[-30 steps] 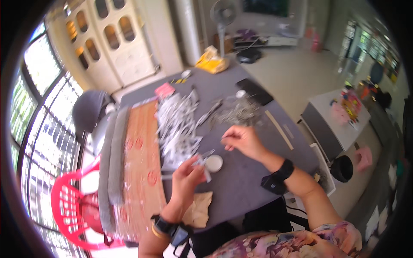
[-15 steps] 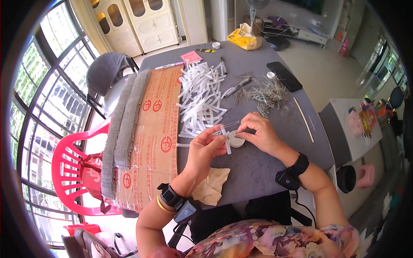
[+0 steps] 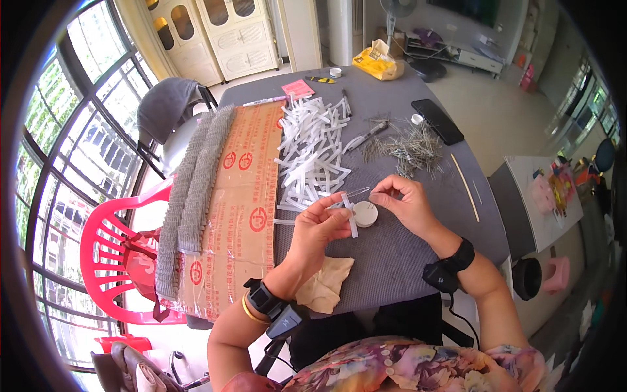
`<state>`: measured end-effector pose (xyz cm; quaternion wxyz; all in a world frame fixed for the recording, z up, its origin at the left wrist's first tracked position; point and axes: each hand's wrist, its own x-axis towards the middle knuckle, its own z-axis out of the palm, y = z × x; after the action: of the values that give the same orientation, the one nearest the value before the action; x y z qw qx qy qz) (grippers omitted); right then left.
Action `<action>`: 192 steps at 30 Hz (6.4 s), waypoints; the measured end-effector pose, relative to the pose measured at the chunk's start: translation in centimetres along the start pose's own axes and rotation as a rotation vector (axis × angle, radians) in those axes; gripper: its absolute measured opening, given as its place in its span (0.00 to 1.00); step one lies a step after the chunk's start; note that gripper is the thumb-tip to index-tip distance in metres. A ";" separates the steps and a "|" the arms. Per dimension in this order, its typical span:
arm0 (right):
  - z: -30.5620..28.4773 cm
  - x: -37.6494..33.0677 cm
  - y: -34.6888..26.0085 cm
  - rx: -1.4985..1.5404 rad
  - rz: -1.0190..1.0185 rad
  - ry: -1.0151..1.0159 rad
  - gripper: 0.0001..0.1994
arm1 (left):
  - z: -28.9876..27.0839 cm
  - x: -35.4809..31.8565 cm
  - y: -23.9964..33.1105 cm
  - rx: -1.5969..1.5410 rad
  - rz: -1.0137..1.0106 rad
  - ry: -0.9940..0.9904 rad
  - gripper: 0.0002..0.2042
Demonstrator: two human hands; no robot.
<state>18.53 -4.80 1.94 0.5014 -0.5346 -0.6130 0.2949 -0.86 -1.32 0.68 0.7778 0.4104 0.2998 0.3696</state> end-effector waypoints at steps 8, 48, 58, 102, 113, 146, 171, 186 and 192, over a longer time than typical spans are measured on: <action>0.4 -0.6 -0.1 0.441 0.086 -0.031 0.04 | 0.0 -0.1 -0.3 -0.009 -0.068 0.001 0.15; -7.1 1.8 3.1 -0.350 0.044 -0.010 0.09 | 0.3 0.2 0.1 0.102 0.062 0.090 0.16; -5.0 1.6 4.2 -0.773 -0.358 -0.100 0.09 | 0.8 0.2 0.0 0.182 0.020 0.069 0.18; 0.2 0.2 0.7 -0.377 -0.424 -0.032 0.07 | -0.4 0.2 0.4 0.002 0.029 0.104 0.18; -0.3 -0.2 -0.1 -0.102 -0.211 0.000 0.06 | -0.3 -0.1 0.1 0.007 0.005 0.050 0.17; 1.0 -0.8 0.4 0.293 -0.020 -0.010 0.04 | 0.2 -0.2 0.0 -0.098 -0.123 -0.027 0.15; -3.1 1.3 -0.5 0.130 -0.104 0.038 0.08 | 0.1 0.1 -0.2 0.119 0.111 0.055 0.16; -6.4 1.3 3.0 -0.869 -0.385 -0.065 0.03 | 0.1 -0.1 0.1 0.079 -0.012 0.106 0.16; -6.7 1.7 4.0 -0.366 -0.300 0.175 0.06 | 0.7 0.3 0.0 0.045 0.001 0.111 0.15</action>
<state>26.33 -3.32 1.05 0.4855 -0.5431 -0.6829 0.0541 -0.14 -1.36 1.01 0.7504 0.4070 0.3502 0.3855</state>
